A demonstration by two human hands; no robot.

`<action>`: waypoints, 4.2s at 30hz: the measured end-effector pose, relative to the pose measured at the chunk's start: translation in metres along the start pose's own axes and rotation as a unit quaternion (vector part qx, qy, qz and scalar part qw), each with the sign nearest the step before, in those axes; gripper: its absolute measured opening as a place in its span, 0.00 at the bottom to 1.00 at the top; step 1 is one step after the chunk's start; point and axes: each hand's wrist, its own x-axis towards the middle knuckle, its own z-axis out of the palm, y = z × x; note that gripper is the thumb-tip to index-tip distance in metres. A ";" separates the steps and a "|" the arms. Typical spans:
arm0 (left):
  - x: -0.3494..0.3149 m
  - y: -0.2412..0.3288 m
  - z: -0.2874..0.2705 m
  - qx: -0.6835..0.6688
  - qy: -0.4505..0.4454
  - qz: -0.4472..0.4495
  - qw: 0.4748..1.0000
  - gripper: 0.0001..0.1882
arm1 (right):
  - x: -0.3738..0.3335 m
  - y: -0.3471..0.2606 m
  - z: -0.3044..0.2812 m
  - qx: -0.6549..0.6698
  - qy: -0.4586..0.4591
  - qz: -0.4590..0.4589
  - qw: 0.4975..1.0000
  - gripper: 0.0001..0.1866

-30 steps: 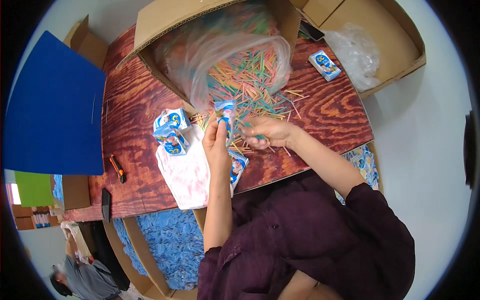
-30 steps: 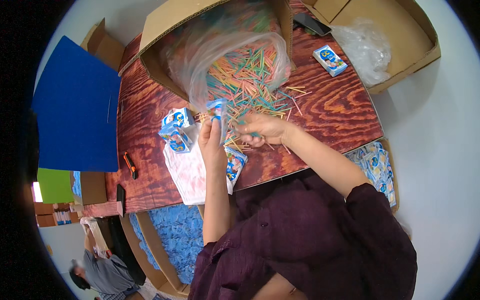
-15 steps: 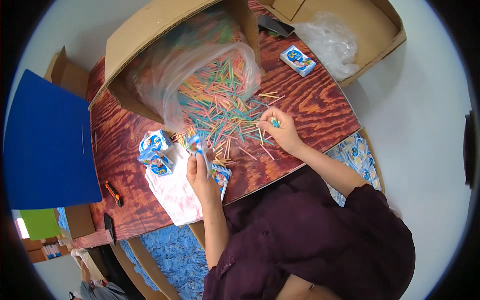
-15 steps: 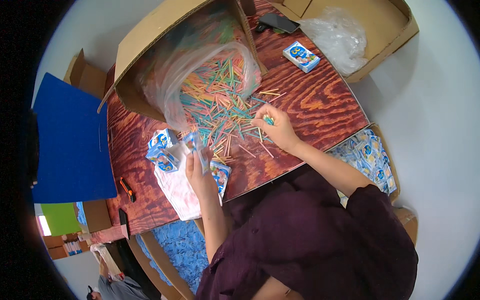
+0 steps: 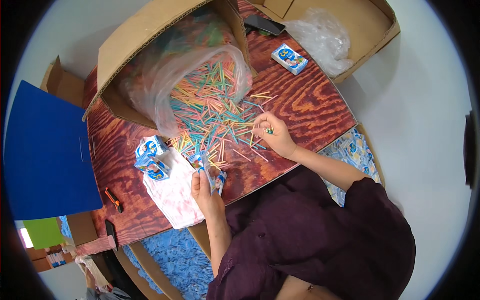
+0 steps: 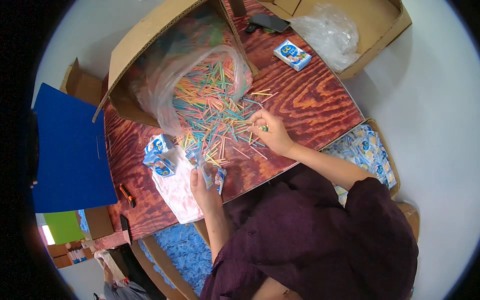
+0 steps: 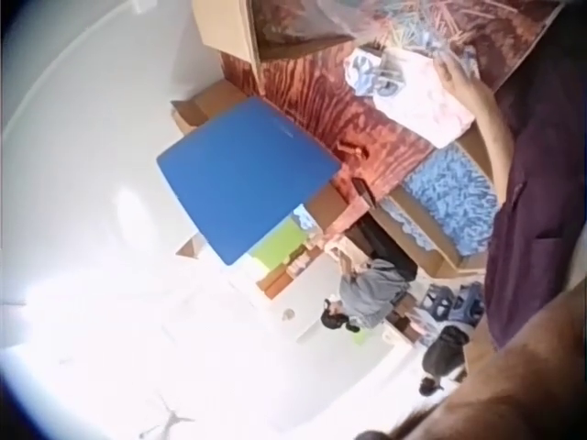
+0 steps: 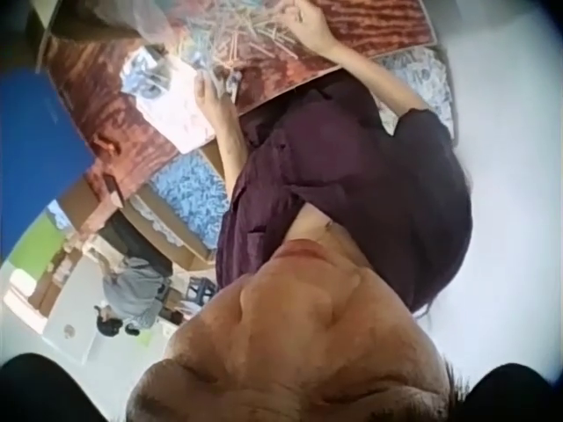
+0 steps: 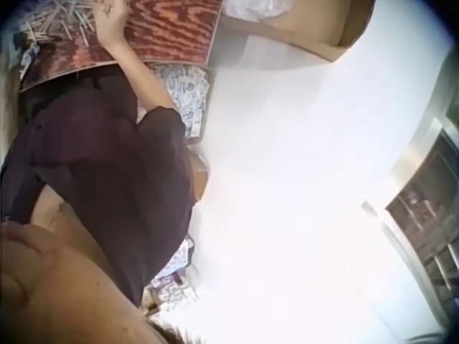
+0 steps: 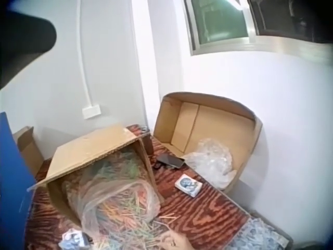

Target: Picking up small colored sticks from a box and placing them onto small blue cards on a table.

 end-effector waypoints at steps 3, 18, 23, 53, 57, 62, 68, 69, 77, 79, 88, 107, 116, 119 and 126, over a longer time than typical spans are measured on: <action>-0.004 0.002 0.001 -0.004 0.026 0.009 1.000 0.07 | -0.006 0.009 -0.009 0.017 -0.033 0.008 0.999 0.09; -0.023 -0.004 -0.002 0.116 0.013 0.018 0.993 0.05 | -0.018 0.001 -0.007 -0.067 -0.060 0.006 0.996 0.09; -0.032 0.005 0.012 0.312 -0.126 0.136 0.932 0.05 | -0.025 -0.043 0.012 -0.102 -0.064 -0.148 0.982 0.10; -0.047 0.002 0.001 0.214 -0.084 0.060 0.971 0.07 | -0.008 -0.075 0.075 0.343 -0.262 0.225 0.874 0.24; -0.049 -0.006 0.002 0.168 -0.037 0.028 0.985 0.07 | -0.018 -0.083 0.079 0.177 -0.379 0.122 0.900 0.25; -0.051 0.004 0.004 0.123 -0.049 0.120 0.984 0.07 | -0.022 -0.123 0.067 -0.162 -0.363 -0.056 0.916 0.55; -0.049 0.019 0.009 0.067 -0.101 0.189 0.974 0.11 | -0.038 -0.137 0.063 -0.224 -0.328 -0.020 0.917 0.46; -0.050 0.021 0.008 0.068 -0.100 0.188 0.975 0.11 | -0.041 -0.136 0.064 -0.217 -0.315 -0.060 0.922 0.44; -0.055 0.044 -0.003 0.200 -0.167 0.120 0.958 0.16 | -0.055 -0.125 0.064 -0.247 -0.321 -0.227 0.886 0.40; -0.052 0.044 -0.004 0.226 -0.171 0.149 0.947 0.16 | -0.055 -0.125 0.064 -0.250 -0.303 -0.277 0.877 0.38; -0.052 0.040 -0.008 0.245 -0.158 0.163 0.943 0.15 | -0.047 -0.139 0.059 -0.143 -0.383 -0.122 0.904 0.31; -0.045 0.030 -0.018 0.254 -0.101 0.140 0.952 0.15 | -0.014 -0.031 0.019 -0.552 -0.166 -0.138 0.805 0.07; -0.044 0.027 -0.020 0.251 -0.104 0.148 0.951 0.13 | -0.018 -0.138 0.058 0.152 -0.258 0.057 0.953 0.14; -0.045 0.029 -0.017 0.248 -0.097 0.141 0.954 0.12 | -0.026 -0.140 0.066 -0.055 -0.255 -0.169 0.950 0.11; -0.050 0.030 -0.019 0.197 -0.094 0.100 0.971 0.12 | -0.037 -0.115 0.081 -0.147 -0.216 -0.349 0.900 0.14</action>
